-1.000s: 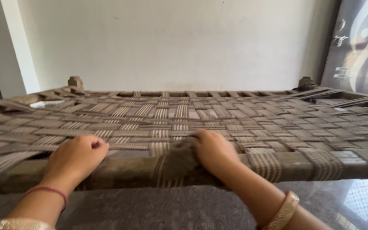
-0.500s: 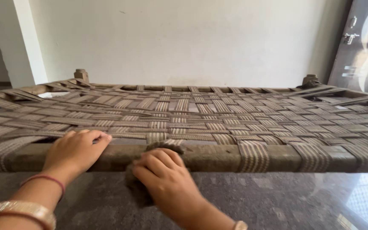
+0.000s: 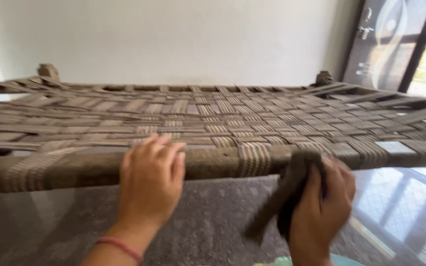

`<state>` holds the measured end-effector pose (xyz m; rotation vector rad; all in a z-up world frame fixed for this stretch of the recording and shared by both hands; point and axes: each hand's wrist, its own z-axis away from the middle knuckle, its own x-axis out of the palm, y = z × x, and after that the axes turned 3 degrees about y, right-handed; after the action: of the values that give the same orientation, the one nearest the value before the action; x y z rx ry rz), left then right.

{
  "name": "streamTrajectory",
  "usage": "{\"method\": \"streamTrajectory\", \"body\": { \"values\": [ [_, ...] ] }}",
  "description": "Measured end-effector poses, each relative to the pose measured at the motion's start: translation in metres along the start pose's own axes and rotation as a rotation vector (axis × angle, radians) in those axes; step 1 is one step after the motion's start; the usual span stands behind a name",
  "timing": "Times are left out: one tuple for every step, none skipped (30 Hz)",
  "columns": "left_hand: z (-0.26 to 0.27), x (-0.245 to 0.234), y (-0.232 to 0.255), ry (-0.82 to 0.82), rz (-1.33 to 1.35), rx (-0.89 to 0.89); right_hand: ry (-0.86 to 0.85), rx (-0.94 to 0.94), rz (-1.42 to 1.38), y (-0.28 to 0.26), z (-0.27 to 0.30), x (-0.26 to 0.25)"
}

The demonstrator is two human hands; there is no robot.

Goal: The person wipes the woven surface and wooden legs of a charpai bed using a cloth. The person moves around the bed to clean different sections, including the frame and legs, in a repetitive wiping motion.

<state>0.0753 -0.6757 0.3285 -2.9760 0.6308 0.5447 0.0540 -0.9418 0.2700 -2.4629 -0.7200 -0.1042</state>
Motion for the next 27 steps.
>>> {"method": "streamTrajectory", "body": {
  "values": [
    [0.003, 0.003, 0.011, 0.004, 0.008, -0.030, 0.019, 0.040, -0.075, -0.010, -0.010, 0.011],
    [0.006, 0.005, 0.021, 0.009, 0.015, -0.060, 0.039, 0.081, -0.151, -0.022, -0.013, 0.018],
    [0.007, 0.006, 0.025, 0.021, 0.018, -0.086, 0.001, 0.018, 0.043, -0.035, -0.009, 0.033],
    [0.008, 0.007, 0.028, 0.034, 0.010, -0.080, -0.038, -0.043, 0.236, -0.043, -0.003, 0.045],
    [0.009, 0.008, 0.028, 0.049, -0.002, -0.075, -0.030, -0.021, 0.200, -0.047, 0.006, 0.050],
    [0.010, 0.008, 0.028, 0.063, -0.014, -0.070, -0.022, 0.000, 0.164, -0.048, 0.017, 0.054],
    [0.011, 0.008, 0.025, 0.061, -0.020, -0.053, -0.016, 0.027, 0.119, -0.046, 0.031, 0.059],
    [0.011, 0.008, 0.023, 0.058, -0.027, -0.036, -0.035, 0.033, 0.103, -0.037, 0.041, 0.059],
    [0.010, 0.007, 0.020, 0.063, -0.044, -0.016, -0.051, 0.037, 0.076, -0.027, 0.049, 0.059],
    [0.007, 0.007, 0.018, 0.074, -0.034, -0.016, -0.066, 0.042, 0.047, -0.016, 0.057, 0.058],
    [0.009, 0.007, 0.022, 0.074, -0.013, -0.022, -0.155, 0.118, 0.001, -0.004, 0.068, 0.053],
    [0.010, 0.005, 0.026, 0.073, 0.009, -0.028, -0.245, 0.193, -0.047, 0.006, 0.079, 0.051],
    [0.008, 0.005, 0.029, 0.075, 0.001, -0.040, -0.329, 0.256, -0.093, 0.016, 0.084, 0.051],
    [0.003, 0.004, 0.030, 0.076, -0.006, -0.051, -0.338, 0.462, -0.167, 0.025, 0.087, 0.055],
    [0.003, 0.001, 0.032, 0.066, -0.009, -0.068, -0.350, 0.675, -0.229, 0.032, 0.090, 0.053],
    [0.002, -0.002, 0.033, 0.073, -0.011, -0.056, -0.358, 0.888, -0.291, 0.038, 0.091, 0.046],
    [0.000, -0.006, 0.033, 0.077, -0.007, -0.044, -0.287, 1.066, -0.530, 0.044, 0.089, 0.037],
    [-0.004, -0.009, 0.031, 0.080, -0.004, -0.031, -0.206, 1.233, -0.775, 0.051, 0.081, 0.025],
    [-0.010, -0.011, 0.028, -0.053, -0.053, -0.063, -0.117, 1.382, -1.031, 0.057, 0.069, 0.016],
    [-0.017, -0.013, 0.022, -0.186, -0.102, -0.094, -0.022, 1.433, -1.052, 0.064, 0.050, 0.017],
    [-0.019, -0.014, 0.018, -0.325, -0.150, -0.127, 0.075, 1.486, -1.065, 0.070, 0.030, 0.015],
    [-0.019, -0.014, 0.016, -0.240, -0.105, -0.070, 0.175, 1.535, -1.077, 0.072, 0.013, 0.018],
    [-0.022, -0.013, 0.014, -0.147, -0.061, -0.012, 0.217, 1.569, -1.092, 0.070, -0.002, 0.028],
    [-0.024, -0.011, 0.013, -0.053, -0.018, 0.045, 0.259, 1.603, -1.107, 0.065, -0.014, 0.040],
    [-0.025, -0.008, 0.011, -0.048, -0.062, 0.046, 0.245, 1.649, -1.134, 0.056, -0.019, 0.056],
    [-0.025, -0.006, 0.009, -0.042, -0.105, 0.047, 0.230, 1.695, -1.161, 0.043, -0.014, 0.071],
    [-0.021, -0.002, 0.009, -0.045, -0.145, 0.045, 0.151, 1.704, -1.130, 0.028, -0.002, 0.082]
  ]
}}
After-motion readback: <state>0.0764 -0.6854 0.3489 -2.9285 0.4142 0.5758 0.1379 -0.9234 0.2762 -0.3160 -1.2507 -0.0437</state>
